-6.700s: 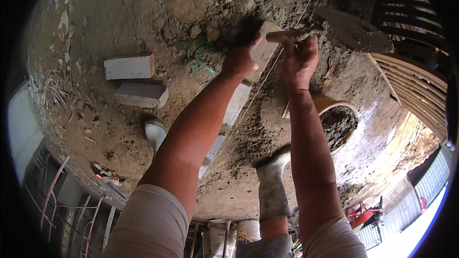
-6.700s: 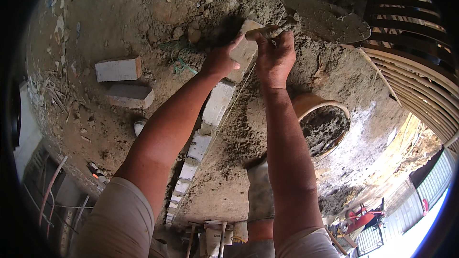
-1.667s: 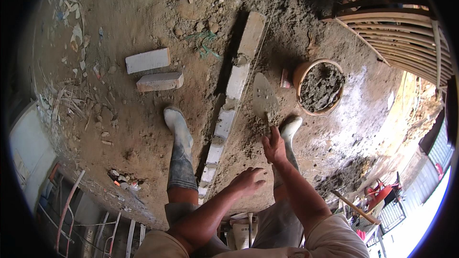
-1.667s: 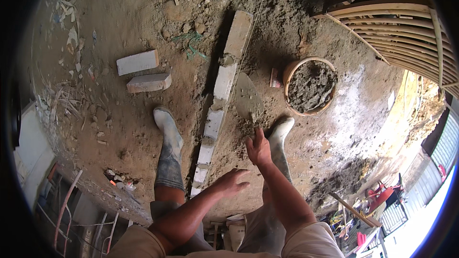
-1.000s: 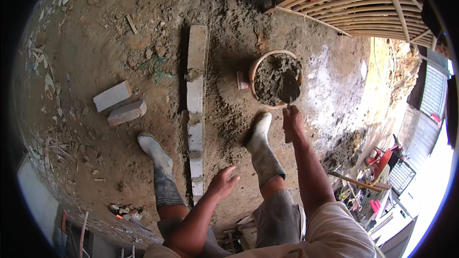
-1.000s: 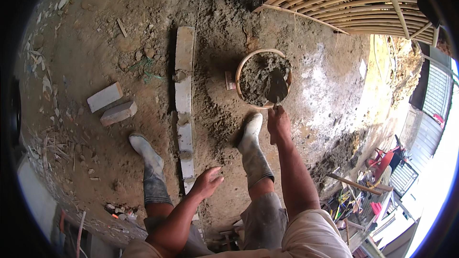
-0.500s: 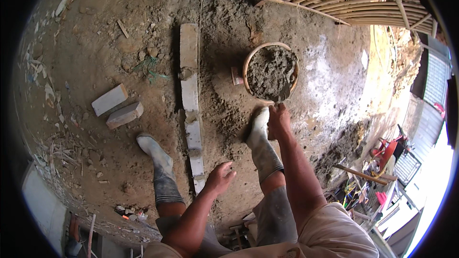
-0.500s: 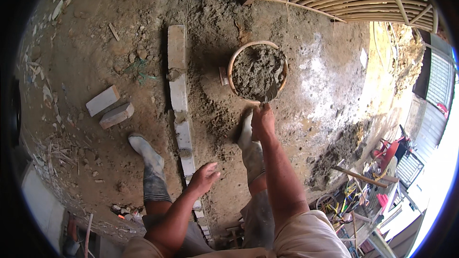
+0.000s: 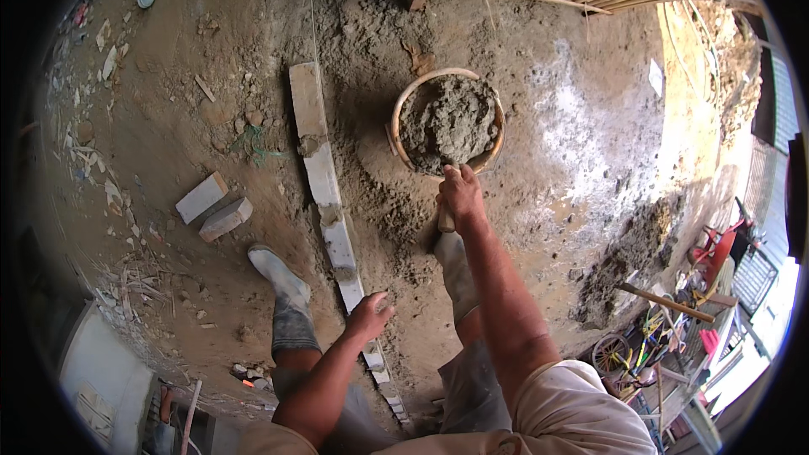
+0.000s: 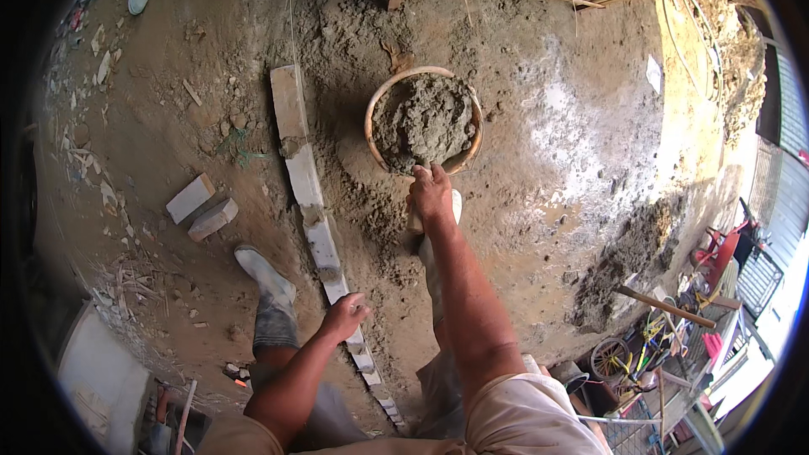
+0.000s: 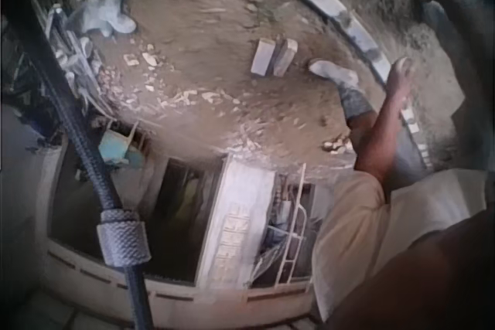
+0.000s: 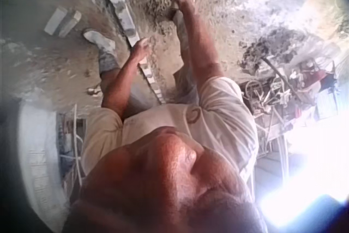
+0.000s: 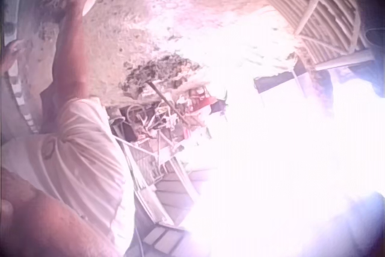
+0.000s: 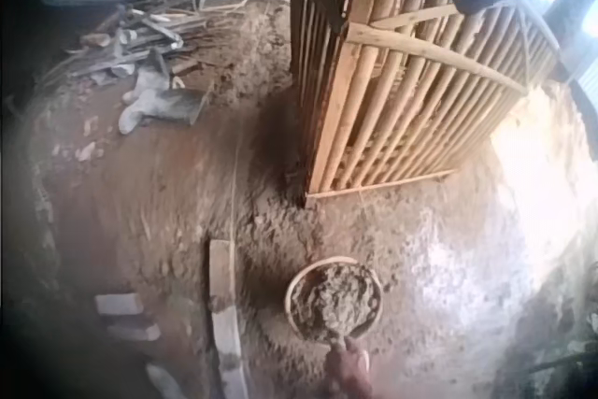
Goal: The person mixes a pile of wet cement on the ground using a hoe. They then scoop the cement into a bowl and carry it to a construction area. Using a trowel, the person applies mortar to the ground and places bricks in a line, tapping them into position.
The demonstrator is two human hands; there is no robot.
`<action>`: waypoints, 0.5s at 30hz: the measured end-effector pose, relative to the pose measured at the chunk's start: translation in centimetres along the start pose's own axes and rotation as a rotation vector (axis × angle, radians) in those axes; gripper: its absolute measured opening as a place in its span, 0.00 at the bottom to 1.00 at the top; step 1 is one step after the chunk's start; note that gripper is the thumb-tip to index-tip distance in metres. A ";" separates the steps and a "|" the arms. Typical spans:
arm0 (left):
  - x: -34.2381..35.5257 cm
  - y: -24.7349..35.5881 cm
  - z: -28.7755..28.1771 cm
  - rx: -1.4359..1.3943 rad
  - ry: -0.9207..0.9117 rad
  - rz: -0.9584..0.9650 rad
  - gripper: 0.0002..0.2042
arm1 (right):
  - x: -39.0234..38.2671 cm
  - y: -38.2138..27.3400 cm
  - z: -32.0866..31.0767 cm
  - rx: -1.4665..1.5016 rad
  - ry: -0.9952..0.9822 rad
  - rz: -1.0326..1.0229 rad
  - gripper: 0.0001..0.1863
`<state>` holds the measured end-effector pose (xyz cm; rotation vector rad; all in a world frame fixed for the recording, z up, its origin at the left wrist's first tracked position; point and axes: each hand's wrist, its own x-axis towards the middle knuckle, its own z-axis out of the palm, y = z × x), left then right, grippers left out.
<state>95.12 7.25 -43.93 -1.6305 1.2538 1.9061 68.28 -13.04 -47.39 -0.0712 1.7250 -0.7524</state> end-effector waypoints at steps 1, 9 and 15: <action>-0.3 0.2 0.2 0.056 0.034 0.003 0.25 | -0.2 0.6 -0.8 0.019 -0.025 -0.009 0.11; -5.9 9.2 -1.4 0.151 0.064 -0.055 0.26 | -4.1 1.6 -7.1 0.048 -0.213 -0.094 0.10; -6.5 16.7 -2.1 0.060 0.088 0.137 0.25 | -7.2 -5.4 -8.0 -0.139 -0.188 -0.143 0.13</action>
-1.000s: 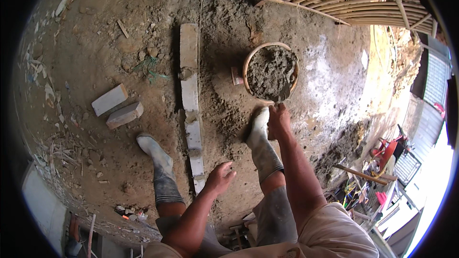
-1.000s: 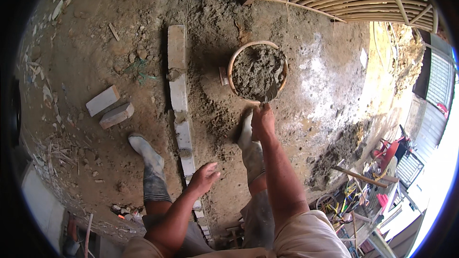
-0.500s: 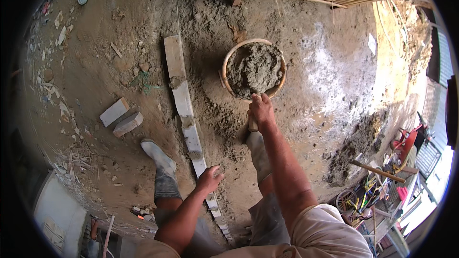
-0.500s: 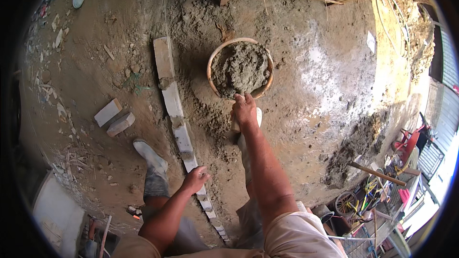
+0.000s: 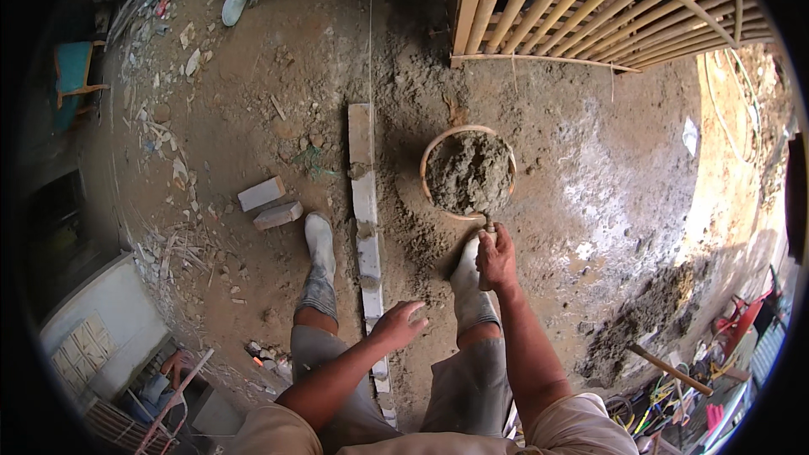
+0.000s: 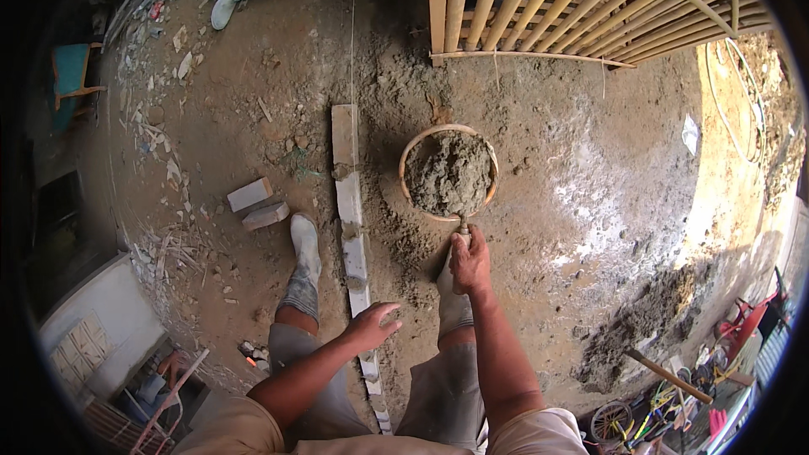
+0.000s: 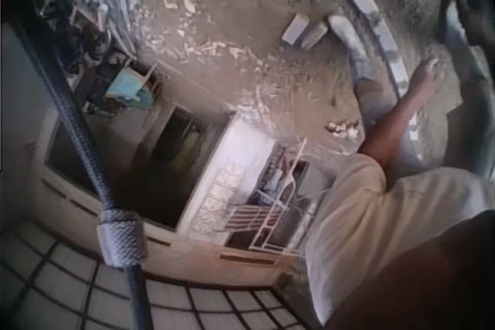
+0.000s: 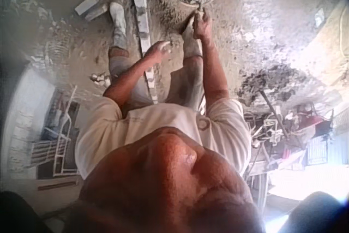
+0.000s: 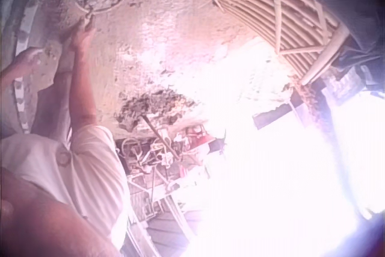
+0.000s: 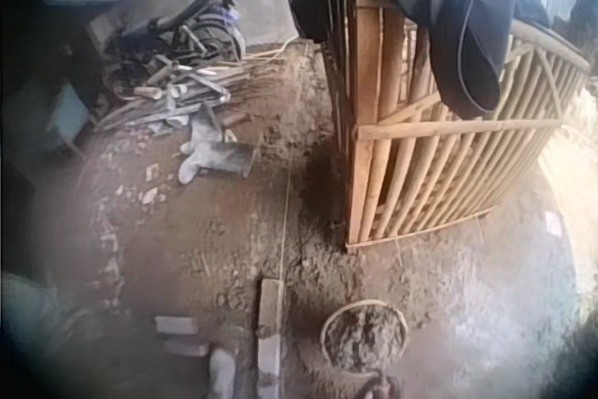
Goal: The person mixes a pile of wet cement on the ground using a hoe. They then scoop the cement into a bowl and carry it to a construction area. Using a trowel, the person applies mortar to the ground and places bricks in a line, tapping them into position.
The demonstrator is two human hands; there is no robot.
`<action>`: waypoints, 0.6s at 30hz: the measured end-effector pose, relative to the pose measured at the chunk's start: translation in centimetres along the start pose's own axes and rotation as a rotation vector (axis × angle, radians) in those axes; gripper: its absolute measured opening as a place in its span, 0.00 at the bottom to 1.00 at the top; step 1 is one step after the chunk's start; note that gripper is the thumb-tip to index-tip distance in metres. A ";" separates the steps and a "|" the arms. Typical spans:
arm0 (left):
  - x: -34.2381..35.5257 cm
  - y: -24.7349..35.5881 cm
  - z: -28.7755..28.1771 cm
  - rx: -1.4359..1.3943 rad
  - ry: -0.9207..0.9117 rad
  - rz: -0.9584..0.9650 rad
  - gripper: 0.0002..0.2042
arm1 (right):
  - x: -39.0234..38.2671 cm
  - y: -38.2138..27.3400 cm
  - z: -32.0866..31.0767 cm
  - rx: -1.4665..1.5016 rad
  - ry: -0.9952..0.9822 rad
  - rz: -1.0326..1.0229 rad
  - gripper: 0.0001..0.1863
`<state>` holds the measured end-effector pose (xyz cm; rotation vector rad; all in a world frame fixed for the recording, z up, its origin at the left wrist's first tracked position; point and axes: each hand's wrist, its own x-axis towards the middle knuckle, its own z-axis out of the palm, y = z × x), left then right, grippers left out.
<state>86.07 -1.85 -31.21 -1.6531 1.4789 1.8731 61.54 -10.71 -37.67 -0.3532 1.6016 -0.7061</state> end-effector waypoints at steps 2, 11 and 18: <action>0.7 0.6 -0.5 -0.041 0.007 0.056 0.25 | 0.0 -2.4 2.1 -0.027 -0.044 -0.003 0.12; 6.1 -2.9 -6.5 -0.079 -0.091 0.174 0.25 | 5.3 -4.8 17.1 0.115 -0.184 -0.110 0.18; 4.8 -4.5 -16.0 -0.005 -0.291 0.145 0.29 | 16.1 -6.5 31.5 0.057 -0.033 -0.292 0.16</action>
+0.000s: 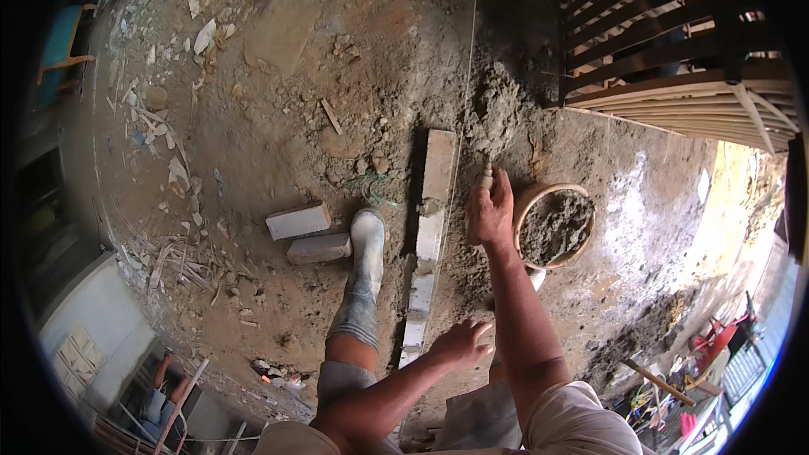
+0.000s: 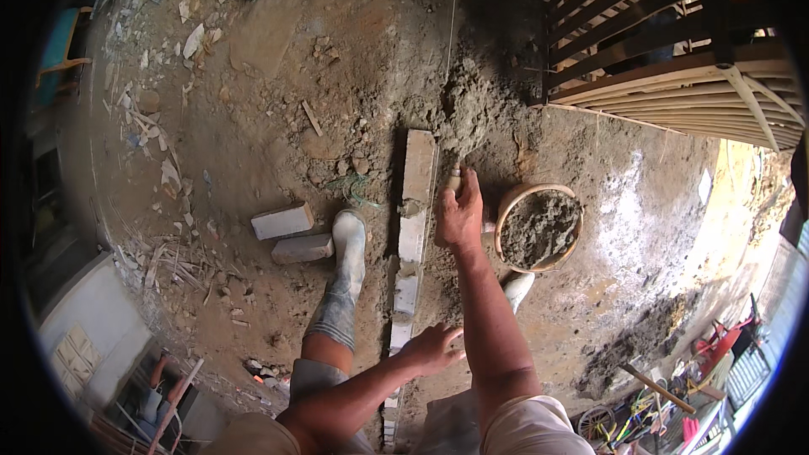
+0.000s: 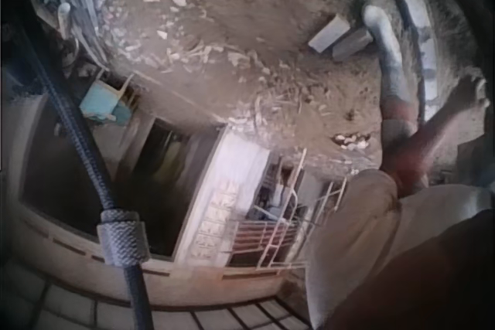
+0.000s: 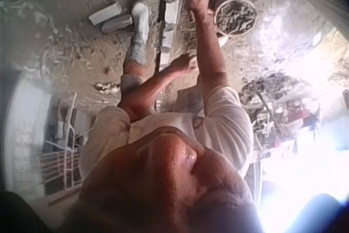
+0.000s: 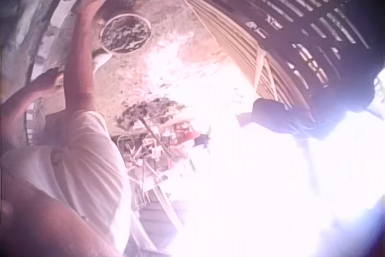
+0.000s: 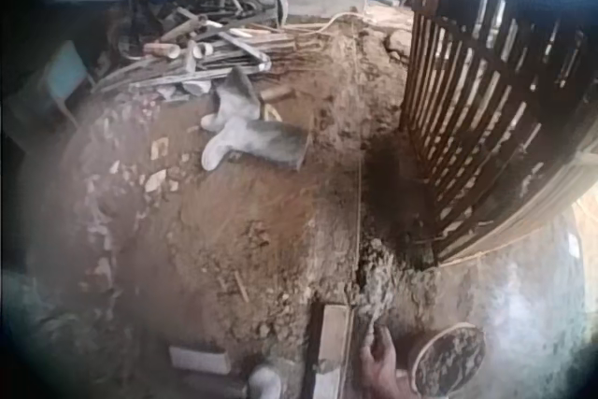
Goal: The person mixes a pile of wet cement on the ground using a hoe. They then scoop the cement into a bowl and carry it to a construction area. Using a trowel, the person applies mortar to the ground and places bricks in a line, tapping them into position.
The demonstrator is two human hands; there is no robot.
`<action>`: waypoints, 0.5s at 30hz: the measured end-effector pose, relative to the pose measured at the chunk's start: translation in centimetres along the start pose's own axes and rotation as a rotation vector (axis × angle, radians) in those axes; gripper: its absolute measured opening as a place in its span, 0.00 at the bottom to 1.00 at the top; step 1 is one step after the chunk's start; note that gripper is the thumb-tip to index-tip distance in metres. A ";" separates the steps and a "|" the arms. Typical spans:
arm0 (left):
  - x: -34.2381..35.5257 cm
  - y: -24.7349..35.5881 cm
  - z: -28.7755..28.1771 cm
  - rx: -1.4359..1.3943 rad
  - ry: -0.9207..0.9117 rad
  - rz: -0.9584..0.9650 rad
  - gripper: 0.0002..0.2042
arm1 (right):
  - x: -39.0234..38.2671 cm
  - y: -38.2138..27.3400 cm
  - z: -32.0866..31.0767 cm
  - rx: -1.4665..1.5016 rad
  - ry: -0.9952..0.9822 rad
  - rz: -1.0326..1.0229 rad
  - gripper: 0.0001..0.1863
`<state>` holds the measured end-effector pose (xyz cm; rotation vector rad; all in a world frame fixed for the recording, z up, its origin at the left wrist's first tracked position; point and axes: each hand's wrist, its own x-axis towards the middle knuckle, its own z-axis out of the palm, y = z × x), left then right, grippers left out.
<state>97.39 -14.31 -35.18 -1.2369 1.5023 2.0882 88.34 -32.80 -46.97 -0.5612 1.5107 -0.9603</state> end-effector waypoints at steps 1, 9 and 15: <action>0.0 -1.1 0.6 -0.027 -0.021 0.013 0.30 | 1.8 0.9 1.6 -0.067 0.038 -0.050 0.18; -3.4 -1.1 -0.5 -0.005 -0.298 0.194 0.27 | 15.1 8.4 9.5 -0.796 0.377 -0.312 0.17; -4.0 -2.0 -0.3 -0.003 -0.293 0.041 0.29 | 11.0 7.7 11.2 -0.729 0.345 -0.191 0.17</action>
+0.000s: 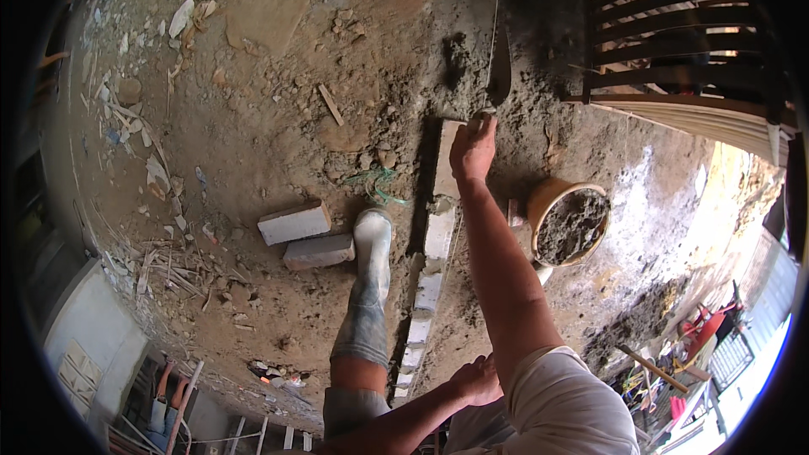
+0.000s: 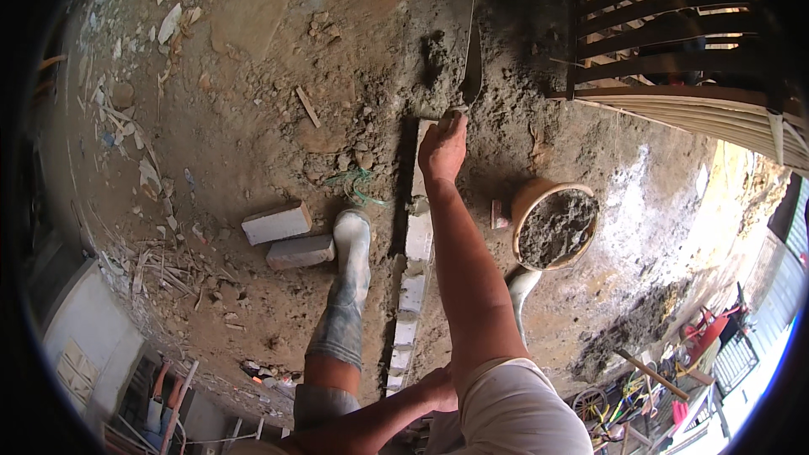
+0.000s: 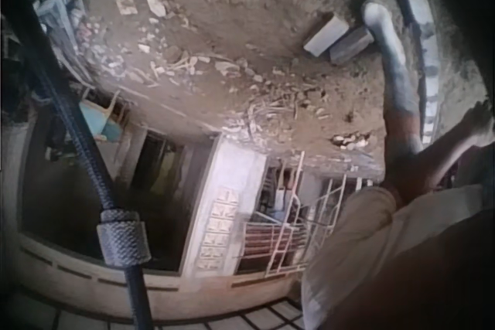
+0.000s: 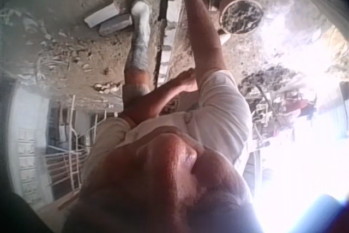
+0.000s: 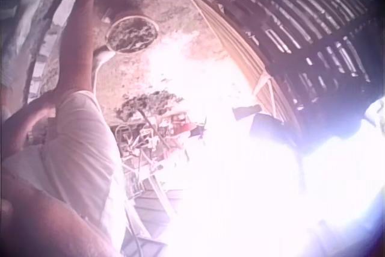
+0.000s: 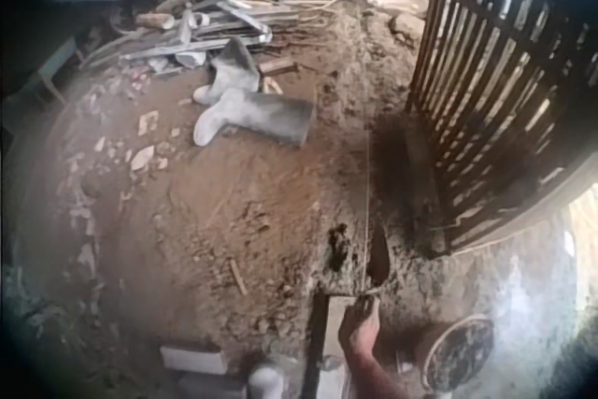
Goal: The person mixes a pile of wet cement on the ground using a hoe. They then scoop the cement into a bowl and carry it to a construction area. Using a trowel, the person applies mortar to the ground and places bricks in a line, tapping them into position.
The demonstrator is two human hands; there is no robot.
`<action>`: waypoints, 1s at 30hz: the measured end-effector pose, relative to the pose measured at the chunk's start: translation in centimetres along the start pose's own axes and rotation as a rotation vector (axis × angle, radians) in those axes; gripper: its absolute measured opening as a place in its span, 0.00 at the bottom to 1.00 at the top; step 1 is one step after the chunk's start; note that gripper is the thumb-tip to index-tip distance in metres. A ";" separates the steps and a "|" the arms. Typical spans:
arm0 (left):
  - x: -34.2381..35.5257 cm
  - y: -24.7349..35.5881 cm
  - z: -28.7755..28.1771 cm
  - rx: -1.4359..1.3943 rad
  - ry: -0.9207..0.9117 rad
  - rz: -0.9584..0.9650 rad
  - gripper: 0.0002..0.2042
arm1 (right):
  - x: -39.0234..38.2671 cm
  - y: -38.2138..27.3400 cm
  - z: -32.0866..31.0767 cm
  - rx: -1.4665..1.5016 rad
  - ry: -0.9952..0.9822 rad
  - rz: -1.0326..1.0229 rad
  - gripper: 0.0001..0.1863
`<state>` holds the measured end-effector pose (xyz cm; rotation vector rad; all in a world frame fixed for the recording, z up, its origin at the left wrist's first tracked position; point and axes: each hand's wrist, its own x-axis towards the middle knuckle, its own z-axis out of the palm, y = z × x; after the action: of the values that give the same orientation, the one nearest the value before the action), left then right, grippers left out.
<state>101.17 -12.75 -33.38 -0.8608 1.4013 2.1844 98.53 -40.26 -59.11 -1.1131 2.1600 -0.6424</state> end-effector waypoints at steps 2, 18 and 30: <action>1.1 0.6 0.5 0.033 -0.064 0.005 0.30 | -1.8 0.8 -4.2 0.166 -0.018 0.044 0.20; 7.0 1.1 6.4 -0.049 -0.035 0.036 0.34 | -18.3 18.2 -40.8 -0.458 -0.123 0.471 0.26; 7.4 1.6 5.7 -0.021 -0.113 -0.078 0.34 | -16.5 26.1 -27.7 -0.050 0.014 0.309 0.24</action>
<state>93.19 -8.21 -35.61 -0.7727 1.2726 2.1572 72.31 -8.87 -52.18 -0.7760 2.3064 -0.4583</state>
